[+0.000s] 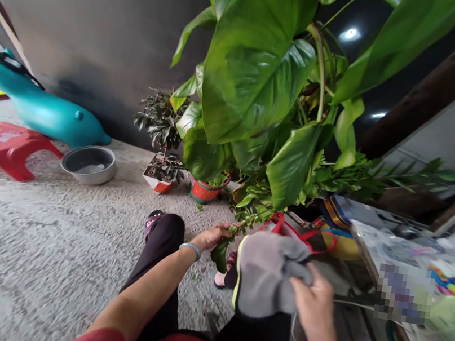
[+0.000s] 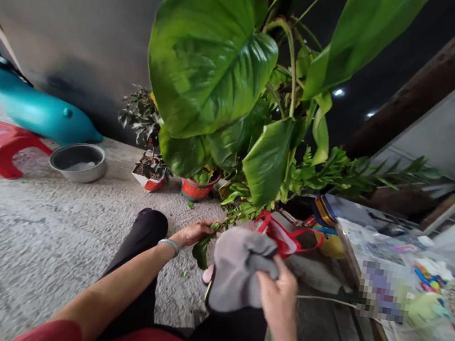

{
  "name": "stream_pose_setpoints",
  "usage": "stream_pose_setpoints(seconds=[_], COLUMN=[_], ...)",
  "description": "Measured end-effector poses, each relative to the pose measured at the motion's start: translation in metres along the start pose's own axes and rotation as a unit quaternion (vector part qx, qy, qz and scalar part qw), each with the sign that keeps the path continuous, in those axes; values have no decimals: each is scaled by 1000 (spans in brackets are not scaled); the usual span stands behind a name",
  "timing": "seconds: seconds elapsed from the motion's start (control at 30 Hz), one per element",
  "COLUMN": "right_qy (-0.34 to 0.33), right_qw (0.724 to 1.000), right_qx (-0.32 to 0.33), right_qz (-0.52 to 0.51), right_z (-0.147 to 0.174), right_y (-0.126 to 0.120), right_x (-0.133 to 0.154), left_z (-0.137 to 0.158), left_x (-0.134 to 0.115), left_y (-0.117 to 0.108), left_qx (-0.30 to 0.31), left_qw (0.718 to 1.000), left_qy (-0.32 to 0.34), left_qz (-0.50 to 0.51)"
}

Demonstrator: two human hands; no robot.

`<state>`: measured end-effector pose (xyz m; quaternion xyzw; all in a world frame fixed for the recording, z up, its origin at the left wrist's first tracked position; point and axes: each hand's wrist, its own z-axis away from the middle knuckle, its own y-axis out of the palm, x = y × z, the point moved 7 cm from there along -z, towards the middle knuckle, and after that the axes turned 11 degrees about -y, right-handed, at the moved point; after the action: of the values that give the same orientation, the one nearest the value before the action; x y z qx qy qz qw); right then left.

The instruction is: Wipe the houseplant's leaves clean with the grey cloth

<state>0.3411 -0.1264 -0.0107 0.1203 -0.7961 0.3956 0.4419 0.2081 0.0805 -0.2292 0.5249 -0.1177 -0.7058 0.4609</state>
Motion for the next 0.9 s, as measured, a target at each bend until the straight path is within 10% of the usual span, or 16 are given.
stream_pose_setpoints(seconds=[0.13, 0.23, 0.37, 0.53, 0.7, 0.9], right_qy=[-80, -81, -43, 13, 86, 74], right_qw=[963, 986, 995, 989, 991, 994], right_qx=[-244, -127, 63, 140, 97, 76], right_qz=[82, 74, 59, 42, 46, -5], right_z=[-59, -84, -37, 38, 40, 36], right_y=[-36, 27, 99, 99, 80, 93], right_x=[33, 36, 10, -27, -35, -20], left_z=[5, 8, 8, 10, 26, 82], left_x=[0, -1, 1, 0, -16, -62], left_y=[0, 4, -2, -22, -44, -42], left_qx=[-18, -21, -74, -123, -227, -375], left_qw=[1000, 999, 997, 992, 972, 918], left_qy=[-18, -12, -6, -33, -46, 114], left_qz=[12, 28, 17, 7, 34, 63])
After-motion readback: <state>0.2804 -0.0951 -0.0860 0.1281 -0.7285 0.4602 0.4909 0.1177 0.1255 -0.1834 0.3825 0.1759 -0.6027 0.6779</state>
